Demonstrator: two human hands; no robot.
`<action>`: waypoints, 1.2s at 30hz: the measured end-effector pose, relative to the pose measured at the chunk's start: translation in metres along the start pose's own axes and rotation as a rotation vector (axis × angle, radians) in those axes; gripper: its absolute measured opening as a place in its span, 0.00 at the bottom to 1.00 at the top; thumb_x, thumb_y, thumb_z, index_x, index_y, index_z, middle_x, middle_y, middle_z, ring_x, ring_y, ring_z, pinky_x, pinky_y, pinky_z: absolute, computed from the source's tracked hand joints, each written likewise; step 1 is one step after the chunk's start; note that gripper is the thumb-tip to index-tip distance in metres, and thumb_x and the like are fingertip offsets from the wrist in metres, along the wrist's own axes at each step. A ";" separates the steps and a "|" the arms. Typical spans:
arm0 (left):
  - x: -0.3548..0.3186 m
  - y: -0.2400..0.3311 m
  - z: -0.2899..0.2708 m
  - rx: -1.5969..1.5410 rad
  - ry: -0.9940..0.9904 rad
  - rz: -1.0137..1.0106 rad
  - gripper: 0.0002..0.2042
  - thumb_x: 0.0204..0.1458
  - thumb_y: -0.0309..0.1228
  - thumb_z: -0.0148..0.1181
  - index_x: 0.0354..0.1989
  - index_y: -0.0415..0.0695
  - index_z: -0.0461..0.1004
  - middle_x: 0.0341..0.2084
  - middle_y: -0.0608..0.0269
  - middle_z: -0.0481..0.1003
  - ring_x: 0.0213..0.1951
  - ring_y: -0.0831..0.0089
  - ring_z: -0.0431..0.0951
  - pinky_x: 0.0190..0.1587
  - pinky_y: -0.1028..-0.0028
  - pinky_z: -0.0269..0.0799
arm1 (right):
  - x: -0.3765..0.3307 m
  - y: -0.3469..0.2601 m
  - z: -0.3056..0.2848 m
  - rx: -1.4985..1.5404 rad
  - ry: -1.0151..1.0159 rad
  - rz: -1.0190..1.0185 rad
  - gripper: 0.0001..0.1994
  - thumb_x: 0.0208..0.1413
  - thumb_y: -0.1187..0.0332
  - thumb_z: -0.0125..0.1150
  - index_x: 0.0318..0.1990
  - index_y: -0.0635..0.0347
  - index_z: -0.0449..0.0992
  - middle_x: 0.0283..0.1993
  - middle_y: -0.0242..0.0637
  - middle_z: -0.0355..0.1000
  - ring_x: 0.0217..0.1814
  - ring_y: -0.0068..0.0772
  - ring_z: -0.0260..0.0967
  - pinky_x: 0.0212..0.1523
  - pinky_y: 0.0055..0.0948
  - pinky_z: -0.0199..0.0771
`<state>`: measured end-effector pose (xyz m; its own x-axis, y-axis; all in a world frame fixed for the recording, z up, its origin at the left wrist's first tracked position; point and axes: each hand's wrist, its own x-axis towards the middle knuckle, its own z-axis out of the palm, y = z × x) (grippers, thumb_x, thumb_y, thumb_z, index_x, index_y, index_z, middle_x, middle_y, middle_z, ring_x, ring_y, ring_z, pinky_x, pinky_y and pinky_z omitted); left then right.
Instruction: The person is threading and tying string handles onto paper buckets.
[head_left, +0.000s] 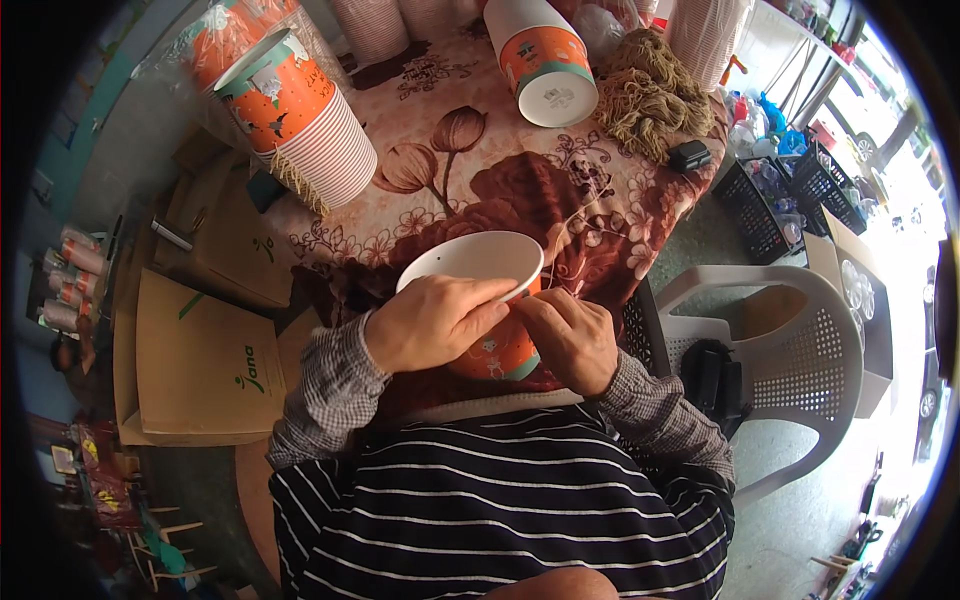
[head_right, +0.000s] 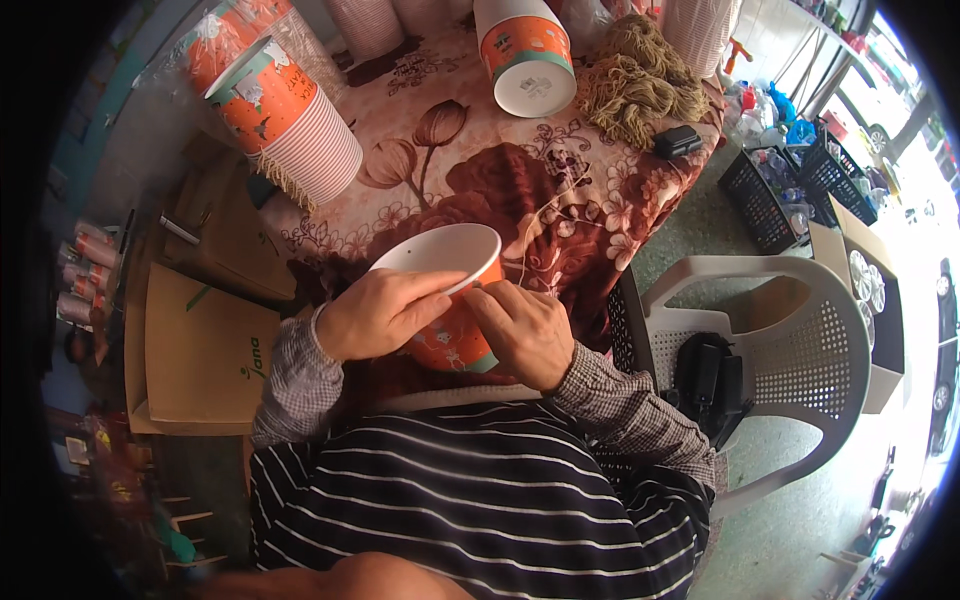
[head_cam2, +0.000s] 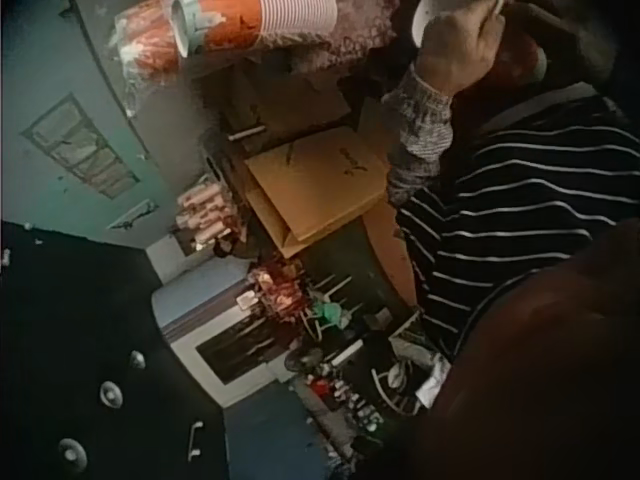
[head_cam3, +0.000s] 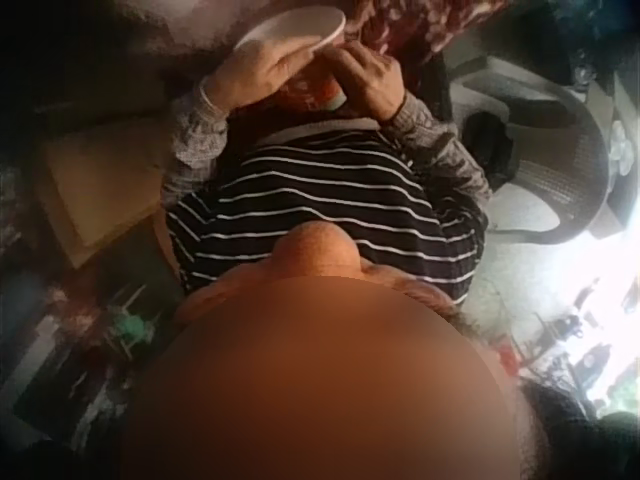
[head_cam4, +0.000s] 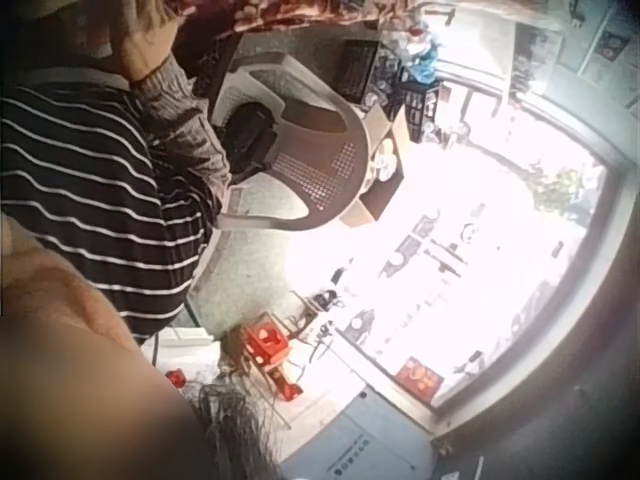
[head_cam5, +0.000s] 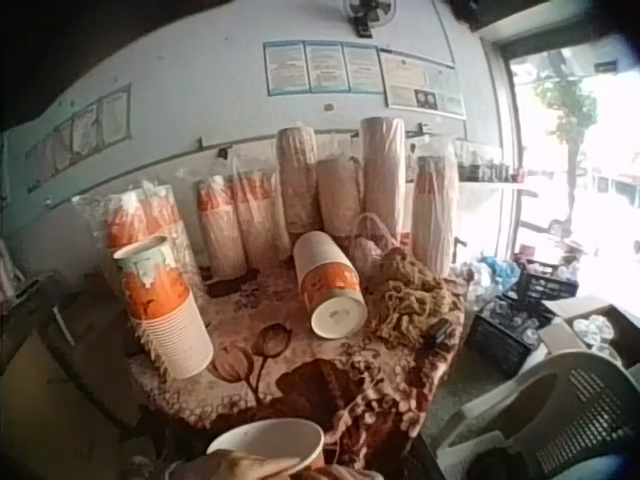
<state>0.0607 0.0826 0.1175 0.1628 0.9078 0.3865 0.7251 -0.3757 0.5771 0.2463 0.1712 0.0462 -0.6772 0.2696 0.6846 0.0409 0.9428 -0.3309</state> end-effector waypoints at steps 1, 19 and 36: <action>0.007 0.001 -0.003 -0.058 -0.161 -0.120 0.11 0.57 0.31 0.53 0.43 0.37 0.74 0.29 0.49 0.76 0.33 0.53 0.77 0.37 0.62 0.72 | 0.000 0.001 0.000 0.037 0.013 0.027 0.14 0.46 0.74 0.58 0.43 0.60 0.70 0.34 0.35 0.69 0.29 0.33 0.72 0.25 0.31 0.72; 0.004 -0.003 0.015 -0.058 -0.108 -0.282 0.09 0.52 0.32 0.60 0.31 0.38 0.74 0.24 0.50 0.76 0.30 0.52 0.78 0.33 0.63 0.72 | 0.032 0.039 -0.031 0.272 0.050 0.353 0.05 0.52 0.75 0.58 0.37 0.62 0.75 0.33 0.42 0.70 0.31 0.39 0.71 0.32 0.31 0.72; -0.007 -0.029 0.009 -0.478 0.044 -0.149 0.05 0.54 0.26 0.57 0.30 0.36 0.73 0.22 0.58 0.75 0.27 0.75 0.75 0.33 0.73 0.69 | 0.044 0.007 0.016 0.744 -0.016 0.545 0.08 0.54 0.78 0.56 0.42 0.65 0.73 0.33 0.35 0.74 0.36 0.22 0.72 0.38 0.22 0.73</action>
<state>0.0443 0.0893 0.0919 0.0451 0.9532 0.2988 0.3495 -0.2953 0.8892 0.2053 0.1859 0.0634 -0.7129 0.6319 0.3042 -0.1218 0.3156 -0.9411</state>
